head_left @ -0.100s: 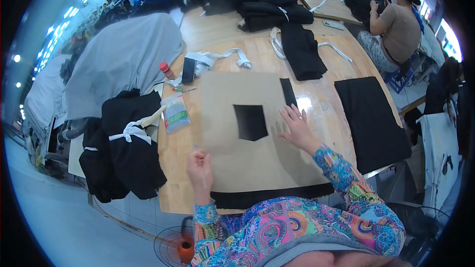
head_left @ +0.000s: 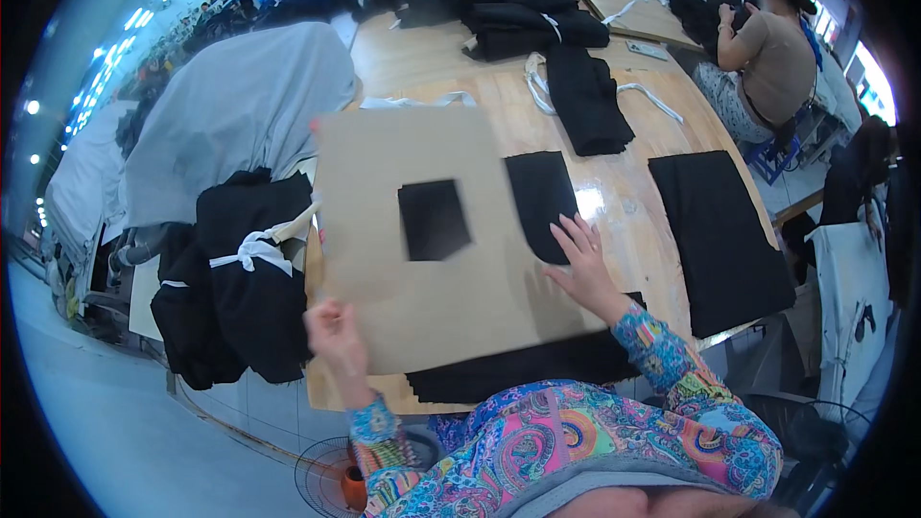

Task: The person uses a cardboard template to mark a pattern onto a stack of black fabric. They place the template on the fabric, trace the outline with a white marking tool, and then remove the template to reveal the marked shape.

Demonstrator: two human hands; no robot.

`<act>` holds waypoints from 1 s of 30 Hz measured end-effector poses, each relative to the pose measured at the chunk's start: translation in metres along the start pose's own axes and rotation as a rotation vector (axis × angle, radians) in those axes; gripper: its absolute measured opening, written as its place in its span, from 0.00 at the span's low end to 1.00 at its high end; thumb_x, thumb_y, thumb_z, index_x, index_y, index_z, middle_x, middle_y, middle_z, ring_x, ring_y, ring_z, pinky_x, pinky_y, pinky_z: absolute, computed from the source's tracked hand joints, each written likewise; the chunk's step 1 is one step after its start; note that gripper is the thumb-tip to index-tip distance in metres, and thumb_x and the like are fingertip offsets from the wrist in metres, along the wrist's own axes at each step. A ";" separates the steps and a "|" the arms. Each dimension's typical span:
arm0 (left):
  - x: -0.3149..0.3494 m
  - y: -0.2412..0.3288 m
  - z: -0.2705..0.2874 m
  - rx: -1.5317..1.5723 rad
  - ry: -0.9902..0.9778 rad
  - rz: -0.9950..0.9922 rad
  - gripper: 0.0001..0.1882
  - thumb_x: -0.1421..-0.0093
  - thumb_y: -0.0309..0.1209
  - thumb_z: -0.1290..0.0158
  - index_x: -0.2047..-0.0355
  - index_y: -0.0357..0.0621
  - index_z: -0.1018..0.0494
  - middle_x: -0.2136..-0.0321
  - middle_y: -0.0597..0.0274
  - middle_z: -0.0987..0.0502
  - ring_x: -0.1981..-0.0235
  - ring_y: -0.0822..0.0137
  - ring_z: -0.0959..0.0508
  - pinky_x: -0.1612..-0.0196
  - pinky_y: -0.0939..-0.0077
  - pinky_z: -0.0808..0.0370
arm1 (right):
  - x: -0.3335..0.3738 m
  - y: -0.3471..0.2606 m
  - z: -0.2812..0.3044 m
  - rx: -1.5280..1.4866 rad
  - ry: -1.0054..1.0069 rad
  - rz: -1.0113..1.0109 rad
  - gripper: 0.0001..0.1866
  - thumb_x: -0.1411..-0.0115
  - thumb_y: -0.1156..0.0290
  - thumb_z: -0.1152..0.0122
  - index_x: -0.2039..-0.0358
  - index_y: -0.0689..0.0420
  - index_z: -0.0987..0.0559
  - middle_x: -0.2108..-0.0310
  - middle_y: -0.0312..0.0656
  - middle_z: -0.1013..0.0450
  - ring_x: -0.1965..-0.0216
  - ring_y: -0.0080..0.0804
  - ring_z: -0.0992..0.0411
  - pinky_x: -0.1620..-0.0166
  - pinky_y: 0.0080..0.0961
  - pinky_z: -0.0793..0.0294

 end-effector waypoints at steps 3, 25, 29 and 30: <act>-0.024 -0.004 0.067 0.025 0.294 -0.034 0.09 0.44 0.16 0.49 0.67 0.40 0.37 0.66 0.62 0.30 0.64 0.72 0.29 0.57 0.79 0.31 | 0.035 -0.034 0.006 -0.138 -0.017 0.072 0.34 0.54 0.63 0.31 0.46 0.56 0.32 0.42 0.48 0.41 0.38 0.51 0.47 0.37 0.52 0.51; 0.099 -0.012 -0.044 -0.337 -1.008 -0.428 0.16 0.56 0.29 0.35 0.67 0.44 0.27 0.58 0.59 0.24 0.54 0.55 0.28 0.52 0.61 0.33 | 0.093 -0.039 -0.041 -0.281 -0.482 0.266 0.23 0.47 0.58 0.38 0.52 0.53 0.25 0.41 0.47 0.39 0.35 0.45 0.50 0.37 0.60 0.60; 0.098 -0.028 -0.050 -0.343 -1.043 -0.430 0.08 0.53 0.24 0.41 0.71 0.44 0.27 0.65 0.63 0.22 0.59 0.58 0.25 0.55 0.63 0.31 | 0.097 -0.034 -0.047 -0.327 -0.453 0.241 0.17 0.43 0.62 0.41 0.54 0.52 0.24 0.42 0.44 0.38 0.35 0.42 0.49 0.36 0.59 0.59; 0.096 -0.029 -0.051 -0.329 -1.045 -0.389 0.07 0.52 0.23 0.42 0.72 0.44 0.27 0.66 0.63 0.22 0.61 0.58 0.25 0.57 0.63 0.30 | 0.098 -0.033 -0.050 -0.337 -0.454 0.236 0.16 0.43 0.63 0.41 0.55 0.52 0.23 0.43 0.44 0.37 0.35 0.42 0.49 0.36 0.59 0.60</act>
Point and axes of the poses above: each hand's wrist, its own x-axis away from the middle knuckle, its own z-axis out of the back of the hand, y = z × x, the point moved 1 cm from there along -x, towards the middle knuckle
